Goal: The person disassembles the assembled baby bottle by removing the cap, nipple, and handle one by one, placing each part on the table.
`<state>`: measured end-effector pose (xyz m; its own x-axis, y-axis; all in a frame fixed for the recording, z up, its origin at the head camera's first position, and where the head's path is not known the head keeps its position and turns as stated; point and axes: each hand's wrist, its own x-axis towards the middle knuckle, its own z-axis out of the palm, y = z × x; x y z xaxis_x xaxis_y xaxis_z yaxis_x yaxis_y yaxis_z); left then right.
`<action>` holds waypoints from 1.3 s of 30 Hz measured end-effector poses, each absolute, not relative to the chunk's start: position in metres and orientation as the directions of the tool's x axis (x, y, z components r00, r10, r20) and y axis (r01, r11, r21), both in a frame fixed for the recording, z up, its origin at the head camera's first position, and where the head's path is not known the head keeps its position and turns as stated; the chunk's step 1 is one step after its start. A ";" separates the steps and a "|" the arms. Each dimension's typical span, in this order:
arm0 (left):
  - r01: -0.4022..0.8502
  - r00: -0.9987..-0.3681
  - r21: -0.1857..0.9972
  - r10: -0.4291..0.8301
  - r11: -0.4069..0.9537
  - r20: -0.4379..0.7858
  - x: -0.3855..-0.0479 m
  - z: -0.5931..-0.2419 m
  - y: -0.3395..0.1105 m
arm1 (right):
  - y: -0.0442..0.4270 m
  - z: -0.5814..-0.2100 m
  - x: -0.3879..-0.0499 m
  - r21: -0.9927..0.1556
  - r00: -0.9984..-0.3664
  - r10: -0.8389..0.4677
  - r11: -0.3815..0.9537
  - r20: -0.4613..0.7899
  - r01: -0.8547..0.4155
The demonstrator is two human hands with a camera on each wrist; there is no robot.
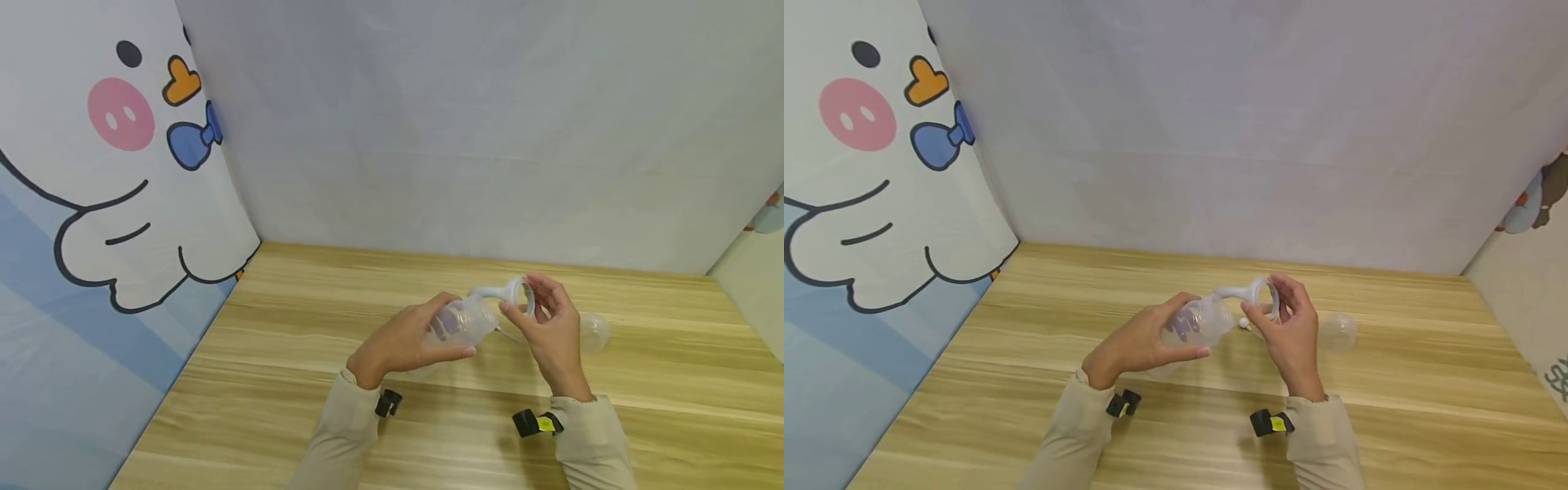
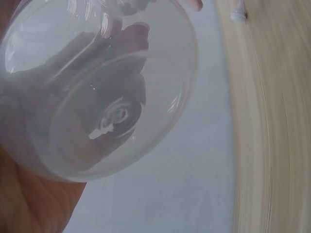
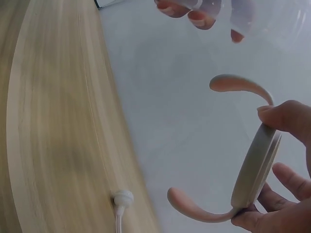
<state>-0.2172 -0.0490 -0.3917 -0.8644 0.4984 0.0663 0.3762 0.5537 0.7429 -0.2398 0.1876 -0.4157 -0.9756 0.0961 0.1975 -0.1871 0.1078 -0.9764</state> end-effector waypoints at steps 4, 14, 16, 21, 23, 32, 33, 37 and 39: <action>0.381 -0.867 0.734 0.493 0.563 0.073 -0.215 -0.390 -0.050 | 0.188 -0.420 -0.239 -0.975 -0.979 0.078 0.130 0.190 -0.179; 0.389 -0.873 0.710 0.481 0.588 0.080 -0.213 -0.390 -0.051 | 0.187 -0.427 -0.237 -0.966 -0.980 0.056 0.188 0.190 -0.176; 0.392 -0.872 0.710 0.483 0.585 0.083 -0.213 -0.390 -0.051 | 0.187 -0.428 -0.238 -0.963 -0.979 0.049 0.196 0.198 -0.185; 0.397 -0.867 0.713 0.491 0.579 0.084 -0.213 -0.390 -0.051 | 0.188 -0.433 -0.240 -0.954 -0.976 0.031 0.220 0.215 -0.203; 0.399 -0.865 0.712 0.495 0.579 0.082 -0.213 -0.390 -0.051 | 0.188 -0.434 -0.241 -0.948 -0.975 0.022 0.238 0.221 -0.209; 0.391 -0.876 0.698 0.474 0.600 0.084 -0.220 -0.391 -0.047 | 0.191 -0.443 -0.254 -0.922 -0.972 -0.040 0.310 0.232 -0.233; 0.390 -0.878 0.696 0.471 0.603 0.084 -0.221 -0.392 -0.047 | 0.192 -0.445 -0.255 -0.920 -0.972 -0.042 0.316 0.230 -0.231; 0.385 -0.884 0.690 0.460 0.614 0.083 -0.224 -0.394 -0.044 | 0.193 -0.450 -0.262 -0.922 -0.973 -0.049 0.312 0.227 -0.231; 0.378 -0.887 0.690 0.455 0.617 0.079 -0.226 -0.394 -0.043 | 0.194 -0.452 -0.265 -0.921 -0.972 -0.053 0.310 0.229 -0.234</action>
<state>-0.2263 -0.0428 -0.3943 -0.8869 0.4551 0.0790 0.3782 0.6174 0.6898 -0.2652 0.1938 -0.4521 -0.9720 -0.0533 0.2288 -0.2339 0.3101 -0.9215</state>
